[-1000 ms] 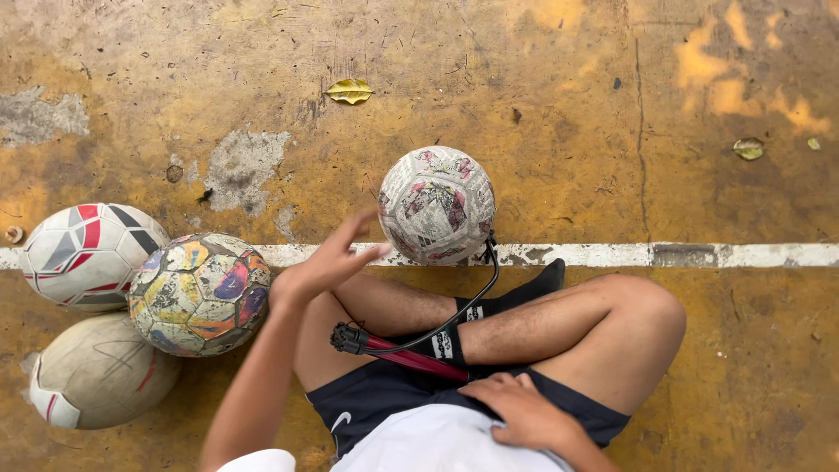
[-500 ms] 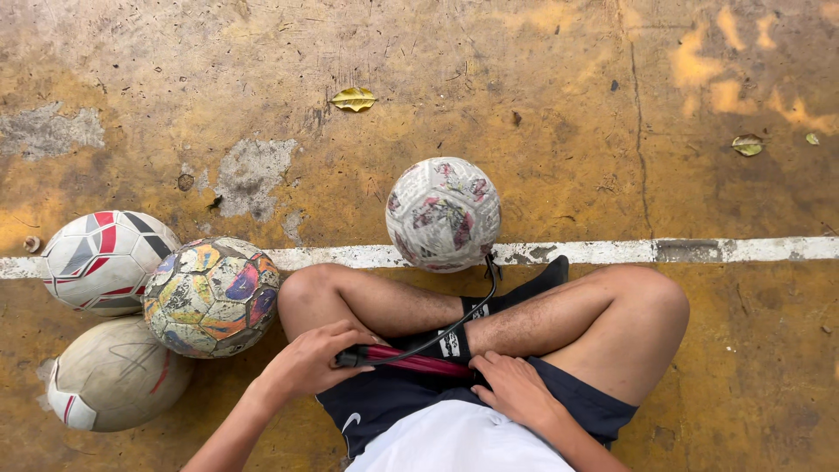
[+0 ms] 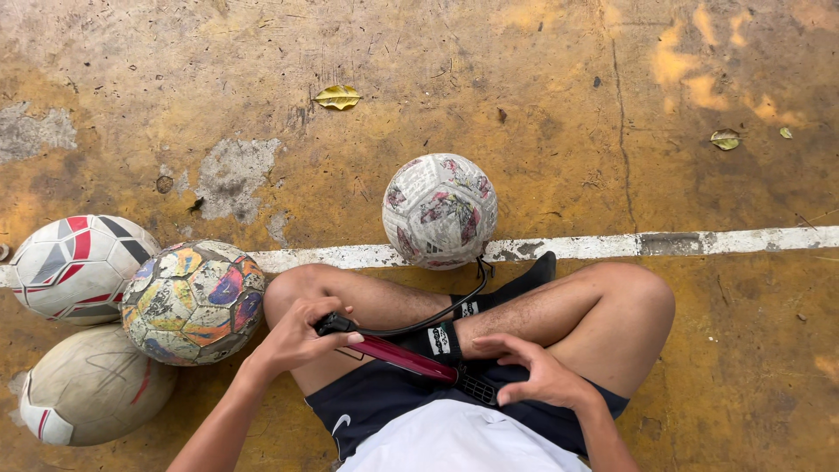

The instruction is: The person sits on a concrete surface and uses a manual hand pump to inflate a soccer ball. They repeatedly pump the handle, pause to squeeze the ball to check firmness, and continue pumping until the ball is fully inflated. The person then removes the pump nozzle and tosses the ball aside.

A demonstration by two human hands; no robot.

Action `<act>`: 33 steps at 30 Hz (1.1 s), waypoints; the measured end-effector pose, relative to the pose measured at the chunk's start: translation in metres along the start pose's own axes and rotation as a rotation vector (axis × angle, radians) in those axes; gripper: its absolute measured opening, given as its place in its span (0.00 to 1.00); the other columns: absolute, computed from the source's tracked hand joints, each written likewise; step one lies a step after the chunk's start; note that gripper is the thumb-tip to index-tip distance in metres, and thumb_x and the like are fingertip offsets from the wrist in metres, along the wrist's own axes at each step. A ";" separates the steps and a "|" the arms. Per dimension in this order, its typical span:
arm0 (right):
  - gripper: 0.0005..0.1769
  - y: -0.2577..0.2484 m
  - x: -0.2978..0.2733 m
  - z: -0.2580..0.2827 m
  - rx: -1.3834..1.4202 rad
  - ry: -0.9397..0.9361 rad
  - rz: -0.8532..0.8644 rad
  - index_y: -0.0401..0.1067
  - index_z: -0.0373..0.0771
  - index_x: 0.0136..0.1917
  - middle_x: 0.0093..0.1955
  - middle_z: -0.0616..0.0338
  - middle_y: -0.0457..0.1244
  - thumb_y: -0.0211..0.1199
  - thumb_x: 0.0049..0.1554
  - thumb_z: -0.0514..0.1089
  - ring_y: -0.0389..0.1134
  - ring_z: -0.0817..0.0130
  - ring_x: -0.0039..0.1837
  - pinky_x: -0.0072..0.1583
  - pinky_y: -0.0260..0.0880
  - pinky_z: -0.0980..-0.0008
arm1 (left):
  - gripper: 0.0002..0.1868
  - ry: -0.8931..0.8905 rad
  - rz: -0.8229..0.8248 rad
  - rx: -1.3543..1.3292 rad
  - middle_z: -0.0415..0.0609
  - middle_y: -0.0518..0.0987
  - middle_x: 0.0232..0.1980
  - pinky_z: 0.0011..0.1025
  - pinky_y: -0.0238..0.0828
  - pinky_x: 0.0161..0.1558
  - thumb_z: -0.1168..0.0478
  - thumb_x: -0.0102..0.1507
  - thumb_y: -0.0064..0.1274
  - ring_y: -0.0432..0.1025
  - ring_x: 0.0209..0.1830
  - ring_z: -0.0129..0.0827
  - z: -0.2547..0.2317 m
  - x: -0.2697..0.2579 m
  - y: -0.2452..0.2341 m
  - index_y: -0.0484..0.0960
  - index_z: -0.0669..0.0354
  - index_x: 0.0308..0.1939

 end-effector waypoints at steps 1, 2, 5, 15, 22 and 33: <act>0.54 0.001 0.001 0.003 0.002 0.000 -0.001 0.66 0.46 0.73 0.73 0.64 0.64 0.79 0.38 0.67 0.63 0.71 0.75 0.73 0.62 0.64 | 0.19 0.000 0.002 0.001 0.40 0.89 0.31 0.25 0.67 0.37 0.46 0.55 0.65 0.78 0.31 0.22 -0.003 0.001 -0.003 0.79 0.55 0.25; 0.54 0.008 0.002 0.006 -0.012 -0.004 0.109 0.65 0.47 0.73 0.74 0.63 0.62 0.76 0.40 0.70 0.60 0.71 0.76 0.74 0.58 0.62 | 0.18 -0.053 0.009 -0.019 0.38 0.87 0.31 0.24 0.67 0.37 0.44 0.55 0.63 0.78 0.31 0.21 -0.004 0.000 -0.006 0.82 0.54 0.27; 0.54 0.024 0.004 0.000 -0.073 0.004 0.233 0.63 0.50 0.75 0.76 0.66 0.59 0.74 0.42 0.72 0.57 0.72 0.77 0.74 0.54 0.63 | 0.16 -0.157 -0.008 -0.048 0.37 0.87 0.33 0.25 0.68 0.44 0.44 0.56 0.62 0.80 0.36 0.23 0.007 -0.007 -0.011 0.86 0.52 0.31; 0.54 0.043 0.008 0.002 -0.424 0.162 0.320 0.49 0.56 0.81 0.83 0.60 0.49 0.63 0.48 0.73 0.51 0.61 0.81 0.76 0.48 0.62 | 0.19 -0.018 0.000 -0.195 0.37 0.65 0.23 0.34 0.83 0.58 0.51 0.60 0.61 0.78 0.32 0.22 -0.020 -0.018 -0.011 0.70 0.54 0.23; 0.33 0.019 0.014 0.029 0.066 -0.123 -0.075 0.74 0.45 0.68 0.65 0.61 0.69 0.66 0.54 0.62 0.67 0.68 0.69 0.70 0.60 0.63 | 0.19 -0.220 -0.241 -0.572 0.42 0.70 0.28 0.32 0.80 0.53 0.50 0.64 0.55 0.84 0.49 0.41 0.040 -0.030 -0.012 0.75 0.57 0.24; 0.16 -0.035 0.038 0.077 0.454 -0.356 -0.290 0.76 0.27 0.56 0.49 0.38 0.72 0.60 0.57 0.37 0.61 0.72 0.20 0.23 0.63 0.74 | 0.12 -0.143 -0.371 -0.541 0.53 0.79 0.27 0.25 0.74 0.23 0.58 0.64 0.58 0.74 0.22 0.32 0.056 0.037 0.008 0.83 0.64 0.45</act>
Point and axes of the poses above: each hand's wrist, its own x-axis towards the middle knuckle, its own y-axis out of the palm, z = x × y, the point moved 4 cm from there along x, towards the middle knuckle
